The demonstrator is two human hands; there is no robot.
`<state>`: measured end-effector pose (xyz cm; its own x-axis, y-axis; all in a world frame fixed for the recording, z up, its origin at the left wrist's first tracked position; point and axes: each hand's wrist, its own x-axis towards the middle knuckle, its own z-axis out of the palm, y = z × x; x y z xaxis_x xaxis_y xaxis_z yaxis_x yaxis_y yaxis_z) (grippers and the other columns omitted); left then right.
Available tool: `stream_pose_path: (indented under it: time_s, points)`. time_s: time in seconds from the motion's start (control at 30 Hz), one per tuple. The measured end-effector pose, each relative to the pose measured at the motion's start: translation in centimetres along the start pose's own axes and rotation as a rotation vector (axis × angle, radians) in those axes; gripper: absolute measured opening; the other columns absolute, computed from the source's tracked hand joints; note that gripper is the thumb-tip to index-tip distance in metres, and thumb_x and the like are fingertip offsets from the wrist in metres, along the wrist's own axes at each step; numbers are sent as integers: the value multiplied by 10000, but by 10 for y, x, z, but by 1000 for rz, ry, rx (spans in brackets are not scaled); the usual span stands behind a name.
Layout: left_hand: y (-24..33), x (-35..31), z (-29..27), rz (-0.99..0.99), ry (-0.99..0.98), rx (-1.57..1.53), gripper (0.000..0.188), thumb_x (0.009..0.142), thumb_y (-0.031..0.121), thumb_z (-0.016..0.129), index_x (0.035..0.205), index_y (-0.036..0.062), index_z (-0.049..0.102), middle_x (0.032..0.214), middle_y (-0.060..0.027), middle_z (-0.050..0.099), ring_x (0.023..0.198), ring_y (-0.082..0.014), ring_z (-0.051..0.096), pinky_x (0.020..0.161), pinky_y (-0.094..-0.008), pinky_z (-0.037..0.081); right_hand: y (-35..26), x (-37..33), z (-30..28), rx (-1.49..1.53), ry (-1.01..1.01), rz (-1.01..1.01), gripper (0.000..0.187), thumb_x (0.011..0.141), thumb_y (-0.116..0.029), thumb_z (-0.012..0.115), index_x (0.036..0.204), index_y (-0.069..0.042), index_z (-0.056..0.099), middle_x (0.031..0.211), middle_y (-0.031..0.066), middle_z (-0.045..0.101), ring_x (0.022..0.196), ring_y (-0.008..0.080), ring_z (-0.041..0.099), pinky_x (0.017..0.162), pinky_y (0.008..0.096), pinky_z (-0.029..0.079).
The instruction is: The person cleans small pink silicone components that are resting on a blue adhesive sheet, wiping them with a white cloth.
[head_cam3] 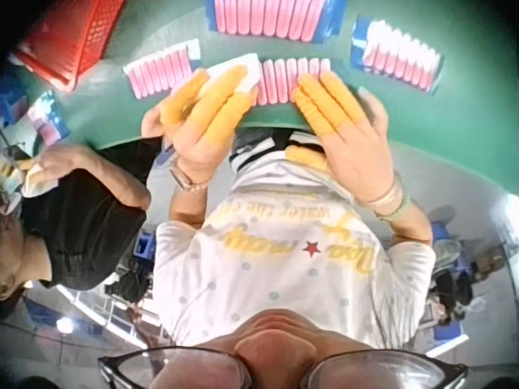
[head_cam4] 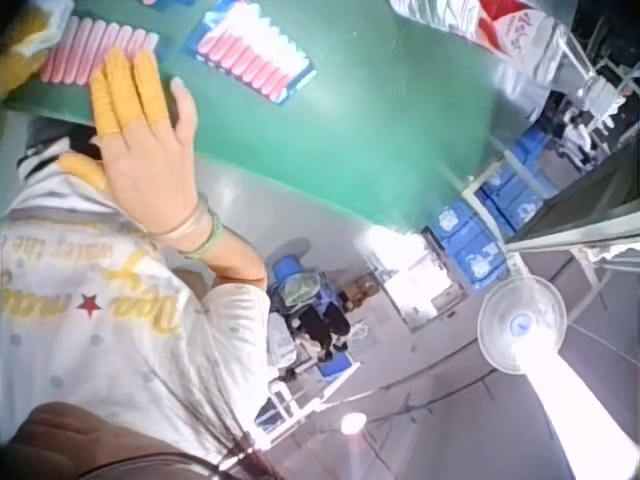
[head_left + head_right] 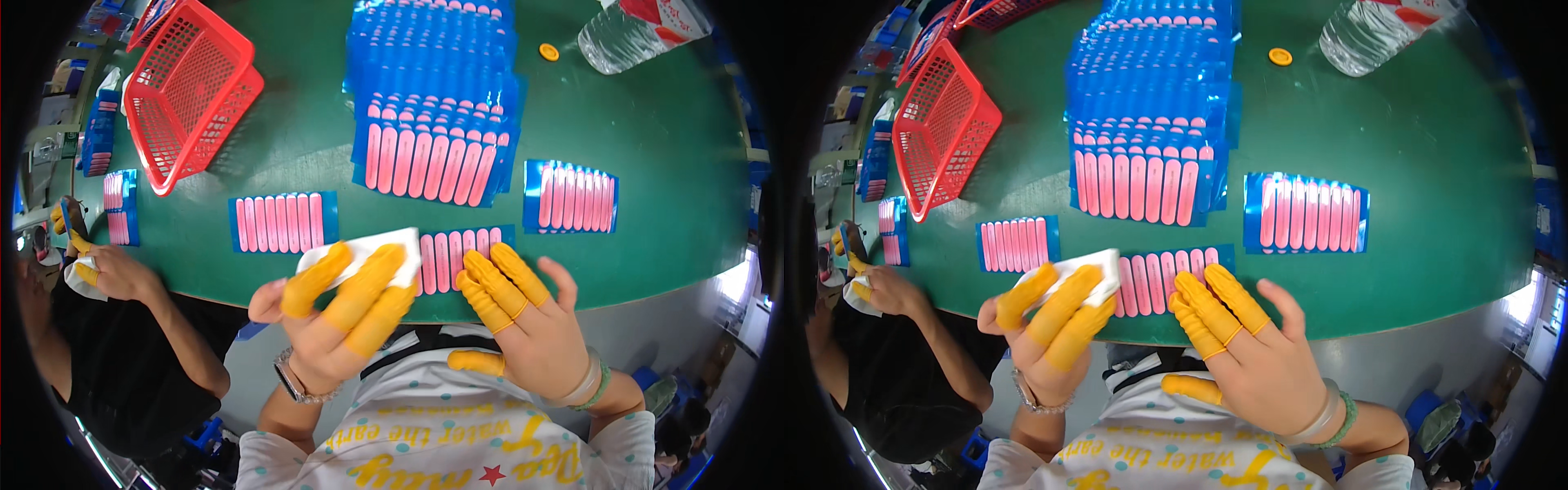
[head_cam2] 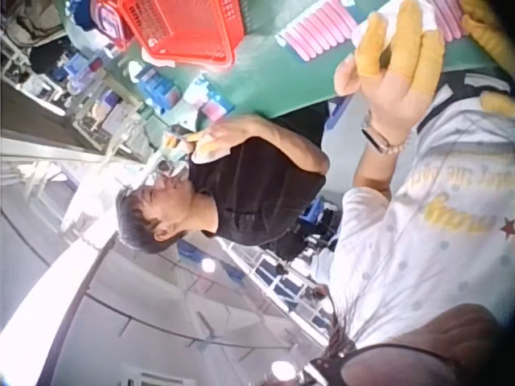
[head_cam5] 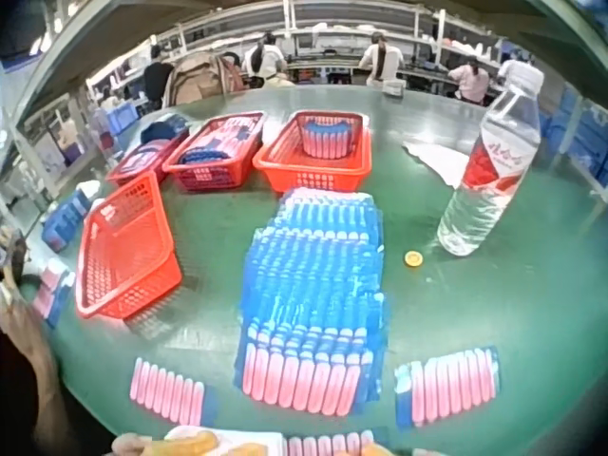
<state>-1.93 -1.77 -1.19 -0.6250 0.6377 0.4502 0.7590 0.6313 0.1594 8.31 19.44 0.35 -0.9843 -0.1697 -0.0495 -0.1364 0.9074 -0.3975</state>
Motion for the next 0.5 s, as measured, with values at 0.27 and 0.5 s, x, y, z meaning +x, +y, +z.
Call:
stream_pose_path:
  time_s: [0.27,0.5]
  points:
    - [9,-14,-5,255,-302,-102,266,781,183,644,1028,162,741,1186,-14,707,1089,-237,663,902,-415,408,3,0,6,9,27,27,584,858,-493,656,1303,-115,642,1395,16,589,1329,164,510,1092,453,242]
    - [2,18,5,258,-282,-46,303,746,164,638,1035,168,731,1199,-25,696,1083,-251,667,921,-441,428,4,-1,6,36,21,33,576,830,-469,691,1297,-135,649,1381,-1,600,1317,149,518,1086,455,241]
